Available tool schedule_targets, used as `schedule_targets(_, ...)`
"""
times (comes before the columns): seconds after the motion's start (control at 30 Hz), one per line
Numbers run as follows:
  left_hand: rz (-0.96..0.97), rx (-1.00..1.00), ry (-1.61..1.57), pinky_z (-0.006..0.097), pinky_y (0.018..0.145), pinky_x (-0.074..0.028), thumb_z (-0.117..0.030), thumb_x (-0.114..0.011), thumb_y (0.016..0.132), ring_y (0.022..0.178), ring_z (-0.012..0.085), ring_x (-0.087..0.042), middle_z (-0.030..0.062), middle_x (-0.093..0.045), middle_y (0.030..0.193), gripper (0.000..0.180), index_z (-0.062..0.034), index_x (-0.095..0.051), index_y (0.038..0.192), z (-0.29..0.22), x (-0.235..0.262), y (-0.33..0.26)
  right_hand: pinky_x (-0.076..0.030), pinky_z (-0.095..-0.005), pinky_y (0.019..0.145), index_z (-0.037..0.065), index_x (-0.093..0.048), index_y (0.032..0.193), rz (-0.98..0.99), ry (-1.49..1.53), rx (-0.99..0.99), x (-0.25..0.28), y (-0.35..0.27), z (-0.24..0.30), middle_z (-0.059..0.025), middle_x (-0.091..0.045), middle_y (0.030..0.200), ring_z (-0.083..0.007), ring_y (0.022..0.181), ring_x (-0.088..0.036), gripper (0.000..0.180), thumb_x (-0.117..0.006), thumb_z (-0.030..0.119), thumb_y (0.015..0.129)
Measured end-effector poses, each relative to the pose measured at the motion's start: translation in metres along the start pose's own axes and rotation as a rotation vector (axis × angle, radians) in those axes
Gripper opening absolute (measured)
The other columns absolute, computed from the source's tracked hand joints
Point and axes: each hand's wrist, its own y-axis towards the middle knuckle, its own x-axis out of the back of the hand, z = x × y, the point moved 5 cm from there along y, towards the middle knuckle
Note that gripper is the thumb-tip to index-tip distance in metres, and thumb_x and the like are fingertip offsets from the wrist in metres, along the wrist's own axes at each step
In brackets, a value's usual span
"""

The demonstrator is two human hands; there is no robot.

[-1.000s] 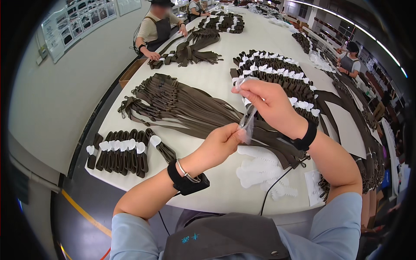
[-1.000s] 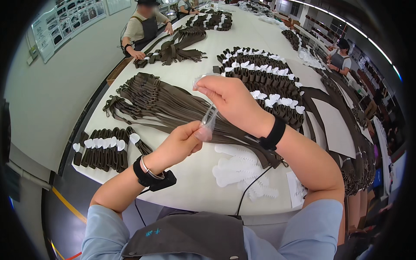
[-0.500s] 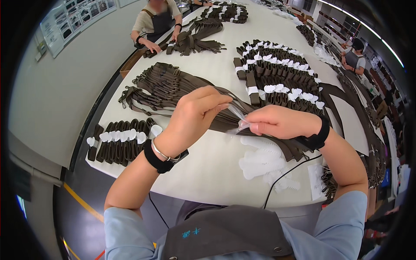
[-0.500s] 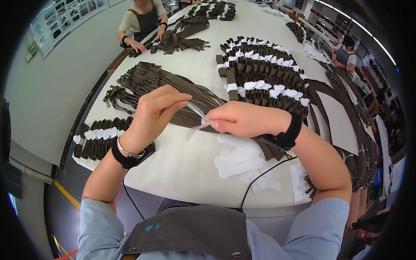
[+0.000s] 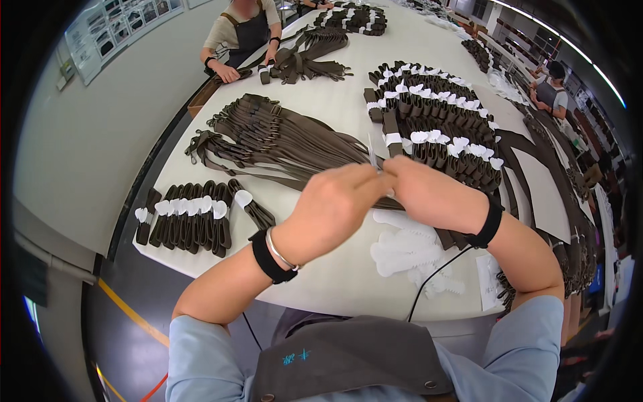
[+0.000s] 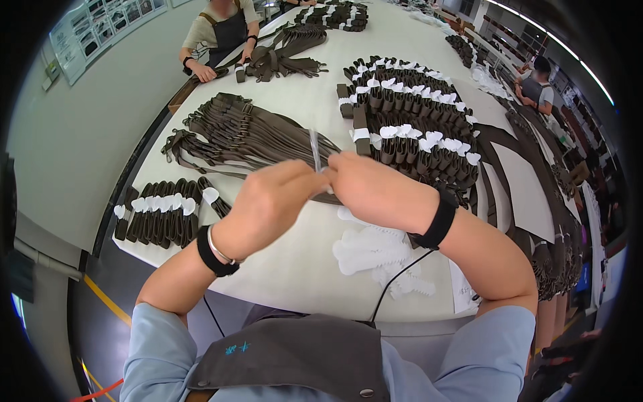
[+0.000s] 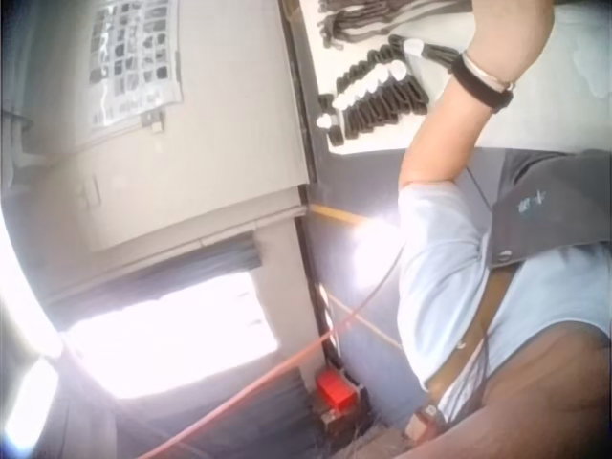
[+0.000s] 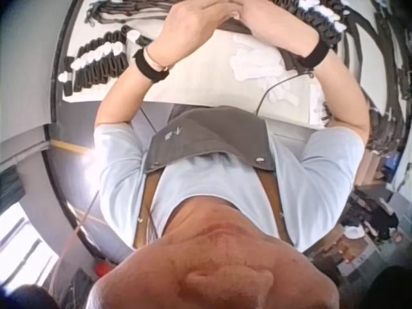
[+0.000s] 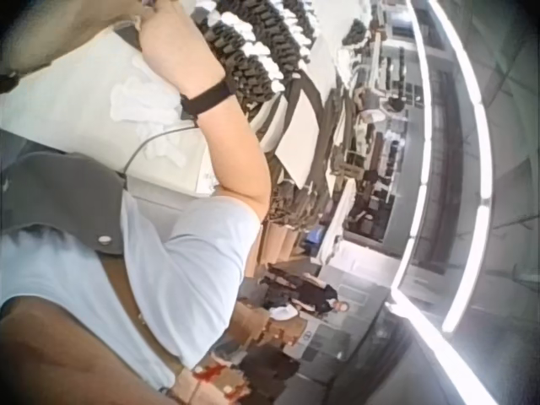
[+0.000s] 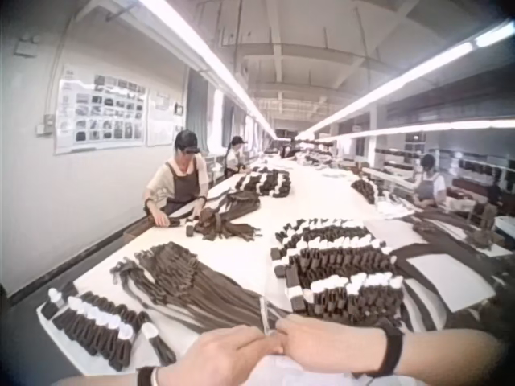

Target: The person folds dark fabric straps and inserts white plastic spacers into the folded ends. They then bundle the prepared straps together and place them on a large white table in a factory setting.

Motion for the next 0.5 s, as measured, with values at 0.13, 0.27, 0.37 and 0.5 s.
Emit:
schedule_targets(0.13, -0.021, 0.381, -0.492, 0.029, 0.054, -0.049, 0.004, -0.061, 0.085, 0.063, 0.016, -0.061, 0.0089, -0.063, 0.072, 0.008, 0.0024, -0.066, 0.091, 0.05, -0.021, -0.018, -0.051, -0.0366, 0.072, -0.005, -0.062, 0.093, 0.046, 0.385, 0.159, 0.005, -0.002, 0.012, -0.014, -0.062, 0.092, -0.0314, 0.086, -0.059, 0.017, -0.057, -0.006, 0.077)
schedule_targets(0.27, 0.118, 0.546, -0.614, 0.027, 0.053, -0.048, 0.004, -0.057, 0.088, 0.061, 0.0139, -0.058, 0.0088, -0.062, 0.071, 0.005, 0.0038, -0.063, 0.088, 0.042, -0.042, -0.031, -0.053, -0.0279, 0.068, -0.003, -0.063, 0.091, -0.151, 0.75, -0.201, 0.013, 0.006, -0.01, -0.0071, -0.066, 0.079, -0.0176, 0.069, -0.063, 0.006, -0.057, -0.001, 0.088)
schedule_targets(0.37, 0.094, 0.272, -0.247, 0.029, 0.051, -0.046, -0.001, -0.062, 0.085, 0.056, 0.0182, -0.056, 0.0087, -0.056, 0.066, 0.006, 0.0008, -0.059, 0.08, 0.02, -0.039, -0.028, -0.053, -0.0261, 0.067, -0.002, -0.059, 0.087, -0.182, 0.973, -0.494, 0.003, 0.003, -0.023, -0.0045, -0.067, 0.077, -0.0104, 0.069, -0.063, 0.007, -0.058, 0.003, 0.092)
schedule_targets(0.5, 0.093, -0.041, 0.112, 0.034, 0.05, -0.045, -0.007, -0.066, 0.082, 0.056, 0.0247, -0.053, 0.0099, -0.051, 0.065, 0.011, -0.002, -0.057, 0.077, 0.002, -0.028, -0.021, -0.05, -0.033, 0.063, -0.004, -0.06, 0.083, -0.181, 0.548, -0.327, -0.007, -0.002, -0.012, -0.0122, -0.062, 0.072, -0.0218, 0.065, -0.062, 0.006, -0.061, 0.001, 0.085)
